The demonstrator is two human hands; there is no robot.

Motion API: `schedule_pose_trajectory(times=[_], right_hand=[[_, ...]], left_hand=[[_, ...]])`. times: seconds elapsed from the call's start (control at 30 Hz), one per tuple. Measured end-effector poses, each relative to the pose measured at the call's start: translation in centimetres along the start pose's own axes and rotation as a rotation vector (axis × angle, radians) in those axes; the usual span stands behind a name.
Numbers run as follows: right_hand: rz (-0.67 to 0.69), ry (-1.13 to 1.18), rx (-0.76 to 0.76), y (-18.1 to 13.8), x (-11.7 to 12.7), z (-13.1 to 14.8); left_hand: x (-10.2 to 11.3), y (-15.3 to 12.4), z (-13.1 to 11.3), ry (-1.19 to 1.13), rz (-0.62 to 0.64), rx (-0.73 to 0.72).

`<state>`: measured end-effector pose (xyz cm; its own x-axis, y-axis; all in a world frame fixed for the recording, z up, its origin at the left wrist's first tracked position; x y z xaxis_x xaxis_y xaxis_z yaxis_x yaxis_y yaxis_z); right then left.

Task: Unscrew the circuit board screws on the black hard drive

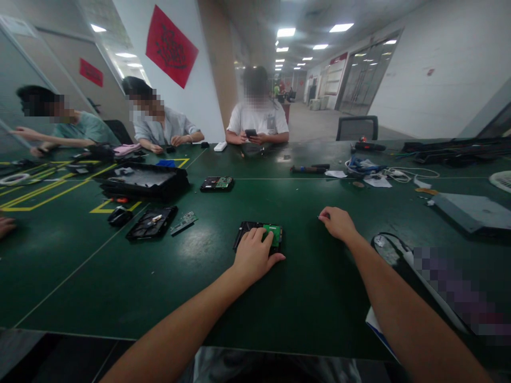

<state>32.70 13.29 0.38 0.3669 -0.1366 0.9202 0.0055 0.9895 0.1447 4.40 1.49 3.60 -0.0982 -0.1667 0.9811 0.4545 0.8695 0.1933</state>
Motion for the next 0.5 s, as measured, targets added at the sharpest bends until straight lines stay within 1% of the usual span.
schedule_pose_trajectory(times=[0.13, 0.5], right_hand=[[0.005, 0.003, 0.001, -0.16, 0.06, 0.20], [0.014, 0.031, 0.004, -0.03, -0.01, 0.04]], left_hand=[[-0.05, -0.01, 0.04, 0.004, -0.010, -0.001], [-0.02, -0.02, 0.14, -0.013, 0.010, 0.014]])
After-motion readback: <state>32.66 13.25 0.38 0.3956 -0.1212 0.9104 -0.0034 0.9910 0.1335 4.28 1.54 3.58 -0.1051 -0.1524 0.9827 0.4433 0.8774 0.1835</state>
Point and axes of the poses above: each hand's wrist, its own y-axis towards the middle knuckle, its own x-axis out of the back of the hand, z = x × y, the point moved 10 cm from there along y, towards the middle knuckle, and after that the axes turned 7 degrees about y, right-handed, at the moved point
